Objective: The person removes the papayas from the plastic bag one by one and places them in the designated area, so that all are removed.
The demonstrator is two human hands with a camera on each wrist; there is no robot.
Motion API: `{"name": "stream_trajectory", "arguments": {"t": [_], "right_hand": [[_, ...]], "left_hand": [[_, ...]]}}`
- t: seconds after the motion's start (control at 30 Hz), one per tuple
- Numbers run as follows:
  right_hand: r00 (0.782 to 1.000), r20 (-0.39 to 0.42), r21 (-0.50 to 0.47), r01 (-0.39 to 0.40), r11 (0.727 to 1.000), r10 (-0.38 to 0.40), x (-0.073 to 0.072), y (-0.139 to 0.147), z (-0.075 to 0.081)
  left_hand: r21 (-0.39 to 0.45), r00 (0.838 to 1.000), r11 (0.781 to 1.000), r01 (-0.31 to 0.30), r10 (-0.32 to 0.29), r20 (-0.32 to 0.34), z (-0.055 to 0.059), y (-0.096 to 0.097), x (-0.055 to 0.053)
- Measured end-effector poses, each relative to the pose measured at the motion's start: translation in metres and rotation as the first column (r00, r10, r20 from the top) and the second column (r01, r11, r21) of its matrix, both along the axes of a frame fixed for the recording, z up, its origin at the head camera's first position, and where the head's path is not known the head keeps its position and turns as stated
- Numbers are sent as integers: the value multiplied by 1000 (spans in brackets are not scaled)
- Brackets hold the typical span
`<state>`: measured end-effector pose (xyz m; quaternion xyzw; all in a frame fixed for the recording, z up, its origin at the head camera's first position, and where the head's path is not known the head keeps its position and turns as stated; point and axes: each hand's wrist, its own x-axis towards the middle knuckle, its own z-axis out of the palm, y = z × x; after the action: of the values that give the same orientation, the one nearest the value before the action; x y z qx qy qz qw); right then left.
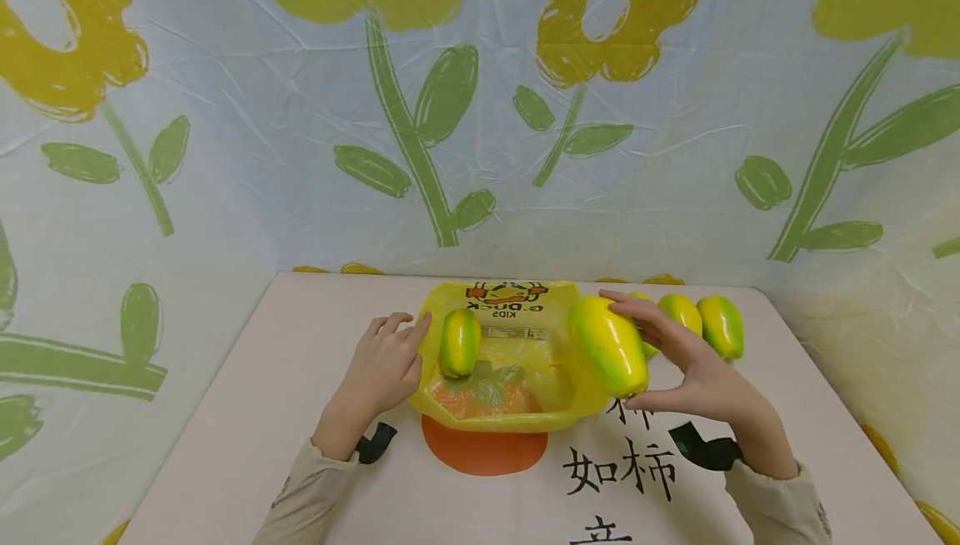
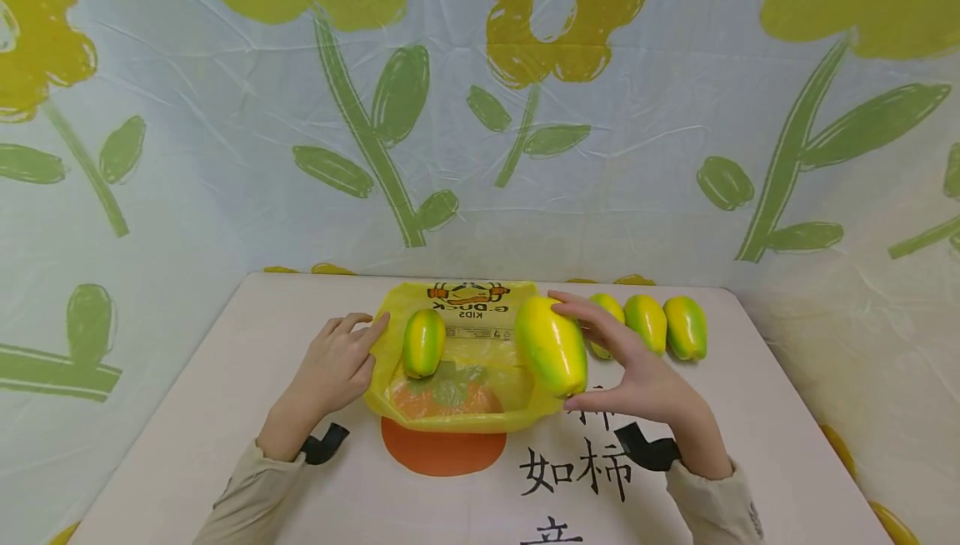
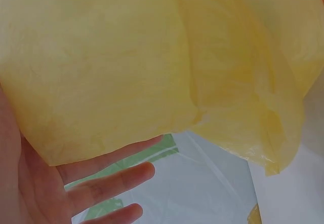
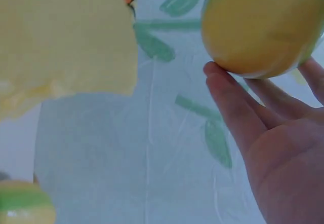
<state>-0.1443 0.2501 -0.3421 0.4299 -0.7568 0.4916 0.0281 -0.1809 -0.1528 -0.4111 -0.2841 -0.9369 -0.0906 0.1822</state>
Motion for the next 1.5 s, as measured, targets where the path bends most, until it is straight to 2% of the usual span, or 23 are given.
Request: {"name": "stream_trajectory", "arguments": {"t": [0.17, 0.47, 0.7, 1.0, 1.4, 1.5], "right_hand": [[1000, -4, -86, 2, 996, -2, 5, 23, -9], [995, 36, -93, 101, 991, -98, 15, 51, -34], [970, 118, -6, 215, 977, -213, 21, 67, -57], [962, 148, 43, 227, 973, -231, 22, 77, -87], [902, 232, 161, 333, 929, -363, 26, 81, -110], [897, 240, 170, 339, 925, -373, 26, 81, -114]], "left_hand": [[3, 1000, 1000, 3, -3, 0, 0, 0, 0], [-3, 1000, 1000, 3, -3, -4, 0, 0, 0], [-7, 1000, 1000, 0, 0, -5, -1, -1, 0], [-7, 1000, 1000, -1, 1, -14, -1, 0, 0], [-10, 1000, 1000, -4, 4, -17, -1, 0, -1], [-13, 1000, 1000, -5, 5, -17, -2, 0, -1]]}}
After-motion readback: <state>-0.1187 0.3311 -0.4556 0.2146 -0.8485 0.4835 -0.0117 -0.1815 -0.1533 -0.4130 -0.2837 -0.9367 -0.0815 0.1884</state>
